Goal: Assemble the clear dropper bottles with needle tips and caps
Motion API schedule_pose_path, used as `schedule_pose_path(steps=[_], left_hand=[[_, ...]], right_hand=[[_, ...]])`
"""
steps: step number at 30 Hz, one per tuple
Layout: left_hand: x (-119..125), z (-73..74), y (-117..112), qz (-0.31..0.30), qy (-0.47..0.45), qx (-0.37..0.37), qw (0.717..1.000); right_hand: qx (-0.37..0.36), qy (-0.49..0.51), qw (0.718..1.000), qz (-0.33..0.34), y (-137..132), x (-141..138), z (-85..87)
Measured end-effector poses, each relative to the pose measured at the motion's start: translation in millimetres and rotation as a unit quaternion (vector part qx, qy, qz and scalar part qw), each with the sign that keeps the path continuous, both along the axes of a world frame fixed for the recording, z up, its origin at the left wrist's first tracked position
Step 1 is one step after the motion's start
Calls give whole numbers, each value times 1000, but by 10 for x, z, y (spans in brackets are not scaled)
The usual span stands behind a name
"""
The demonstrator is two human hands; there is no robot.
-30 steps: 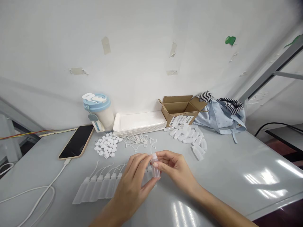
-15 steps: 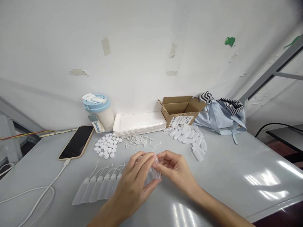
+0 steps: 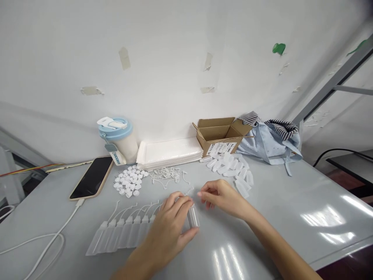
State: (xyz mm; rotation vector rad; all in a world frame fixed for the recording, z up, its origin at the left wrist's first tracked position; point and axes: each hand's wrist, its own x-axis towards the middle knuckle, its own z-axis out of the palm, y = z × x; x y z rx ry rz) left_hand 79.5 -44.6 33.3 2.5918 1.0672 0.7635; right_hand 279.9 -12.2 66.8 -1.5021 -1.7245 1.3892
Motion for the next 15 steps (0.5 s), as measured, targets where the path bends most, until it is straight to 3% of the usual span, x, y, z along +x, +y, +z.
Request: schedule_pose_path(steps=[4,8,15], left_hand=[[8,-36,-10,9,28,-15,999],[11,-45,-23,6,52,-19,998],[25,-23,-52,11,76,-16,997]], right_hand=[[58,-99,991,-70,118,181,39],[114,-245,958,-94,205,464,46],[70,-373,920,-98,244,933,61]])
